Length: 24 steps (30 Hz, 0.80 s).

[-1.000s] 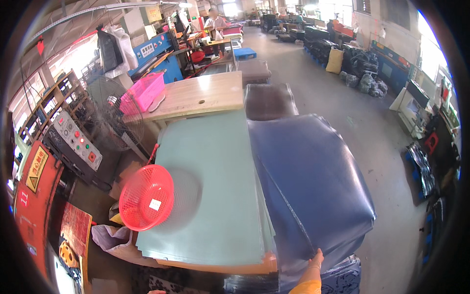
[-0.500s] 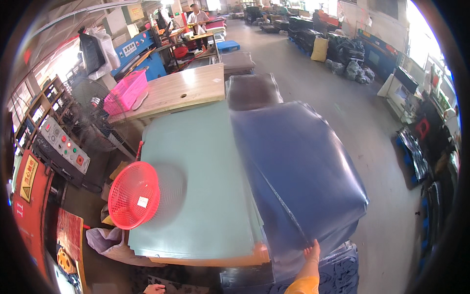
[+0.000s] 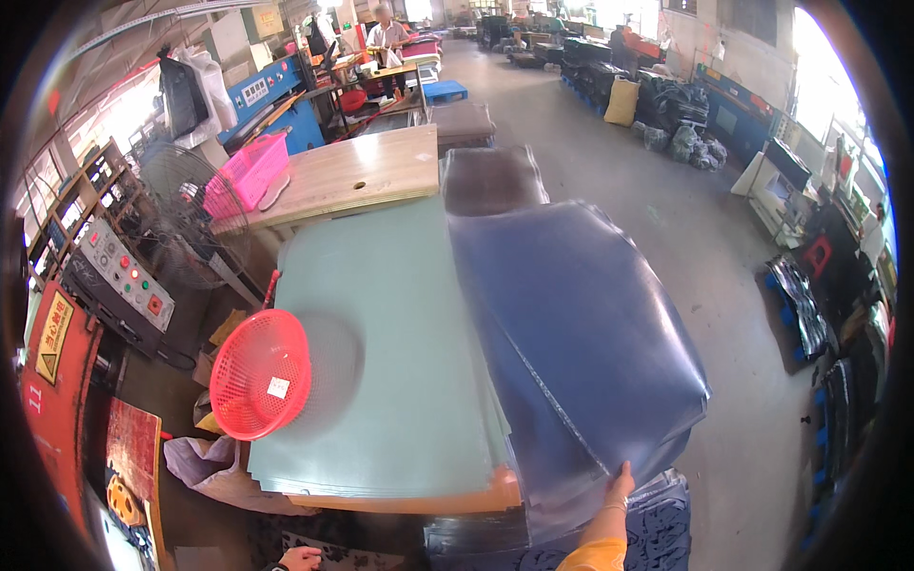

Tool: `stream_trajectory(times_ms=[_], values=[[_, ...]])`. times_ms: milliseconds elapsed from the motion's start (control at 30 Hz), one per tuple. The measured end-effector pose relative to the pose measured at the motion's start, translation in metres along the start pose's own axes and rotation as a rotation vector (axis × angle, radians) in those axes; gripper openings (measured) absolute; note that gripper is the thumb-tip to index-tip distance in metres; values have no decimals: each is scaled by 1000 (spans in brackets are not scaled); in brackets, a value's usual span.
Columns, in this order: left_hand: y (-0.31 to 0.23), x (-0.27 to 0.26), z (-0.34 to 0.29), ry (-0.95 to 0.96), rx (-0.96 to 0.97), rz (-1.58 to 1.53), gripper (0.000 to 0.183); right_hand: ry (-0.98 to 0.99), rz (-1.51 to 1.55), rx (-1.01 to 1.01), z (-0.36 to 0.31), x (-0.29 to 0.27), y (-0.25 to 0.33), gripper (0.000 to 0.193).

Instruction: The person operates a hydraulic press to cut blue material into shaped pieces using a wooden guide. They repeatedly place the material, press the machine, remove cut pieces, and stack them. The person also replaces the material sheet when needed.

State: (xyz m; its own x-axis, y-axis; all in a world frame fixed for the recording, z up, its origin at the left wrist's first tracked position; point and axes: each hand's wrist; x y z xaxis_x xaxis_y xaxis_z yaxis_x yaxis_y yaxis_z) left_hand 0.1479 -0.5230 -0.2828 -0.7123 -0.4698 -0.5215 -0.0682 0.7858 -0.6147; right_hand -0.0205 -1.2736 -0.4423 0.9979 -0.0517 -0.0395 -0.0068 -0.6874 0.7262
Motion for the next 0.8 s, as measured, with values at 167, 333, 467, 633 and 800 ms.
stream_trajectory(times_ms=[167,333,467,633,800], values=[[-3,-8,10,-24,87,67,32,39,188,-47,-12,5,38,29],[-18,-13,17,96,-195,-187,27,112,74,-272,-16,22,105,13],[-15,-10,12,87,-299,-263,36,156,-115,-656,-44,59,173,15],[45,11,8,66,-276,-186,36,252,-427,-946,-158,125,191,33],[112,26,16,3,-259,-308,25,460,-149,-690,-286,141,138,11]])
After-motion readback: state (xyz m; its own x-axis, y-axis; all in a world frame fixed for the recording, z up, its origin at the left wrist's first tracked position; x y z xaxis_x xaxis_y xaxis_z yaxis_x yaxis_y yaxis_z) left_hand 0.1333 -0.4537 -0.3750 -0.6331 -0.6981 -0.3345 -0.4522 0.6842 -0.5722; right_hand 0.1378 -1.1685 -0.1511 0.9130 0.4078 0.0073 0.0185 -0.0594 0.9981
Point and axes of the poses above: each hand's wrist, its own z-axis towards the middle knuckle, its own x-axis out of the palm, y = z × x, and after that the axes turned 8 degrees about y, right-handed
